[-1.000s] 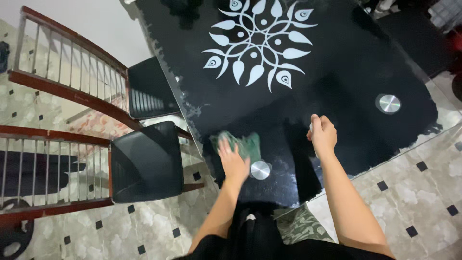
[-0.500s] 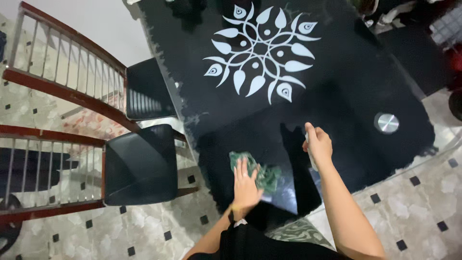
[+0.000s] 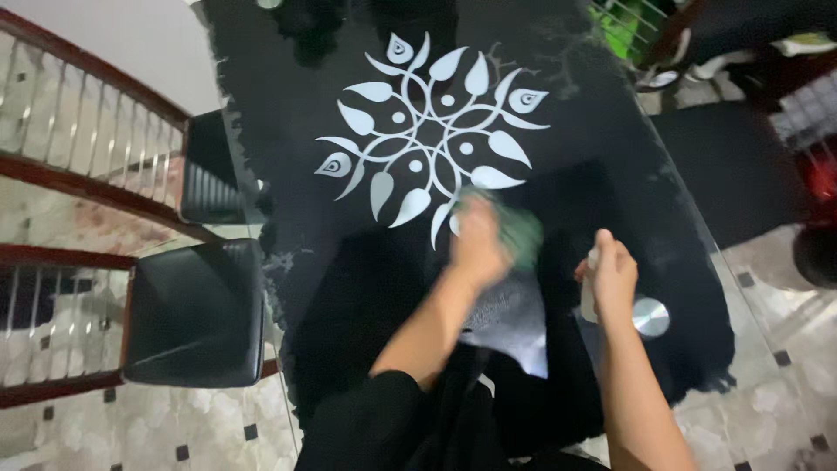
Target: The person cleans a black dining chair and a glass dining table using a spray bottle and a green cloth. They spray the surfaces and wipe them down, moving from the chair seat to the table surface.
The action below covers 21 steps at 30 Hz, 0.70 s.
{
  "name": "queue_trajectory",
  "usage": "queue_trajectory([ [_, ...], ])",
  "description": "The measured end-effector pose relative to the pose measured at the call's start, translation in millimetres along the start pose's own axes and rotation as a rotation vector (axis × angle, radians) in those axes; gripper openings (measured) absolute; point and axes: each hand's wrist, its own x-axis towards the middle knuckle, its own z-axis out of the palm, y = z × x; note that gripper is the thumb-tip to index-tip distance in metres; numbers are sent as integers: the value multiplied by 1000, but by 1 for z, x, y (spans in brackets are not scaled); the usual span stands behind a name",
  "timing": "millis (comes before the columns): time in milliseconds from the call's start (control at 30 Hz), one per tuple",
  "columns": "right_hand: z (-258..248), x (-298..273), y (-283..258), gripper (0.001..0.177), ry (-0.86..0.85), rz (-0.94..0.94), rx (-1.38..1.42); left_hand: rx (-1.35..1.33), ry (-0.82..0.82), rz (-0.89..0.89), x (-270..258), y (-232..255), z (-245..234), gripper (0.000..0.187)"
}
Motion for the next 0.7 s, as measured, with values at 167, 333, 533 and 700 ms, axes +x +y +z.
queue_trajectory([
  [167,-2,34,-21,50,-73,33,-69,184,-419,168,-117,49,8,74],
  [333,34,64,-42,59,-202,144,54,240,-26,-62,-76,-66,-30,79],
  [533,63,108,-34,62,-266,172,281,461,209,-328,92,-159,-40,89],
  [700,58,133,-29,59,-276,194,446,219,254,-103,102,-46,29,77],
])
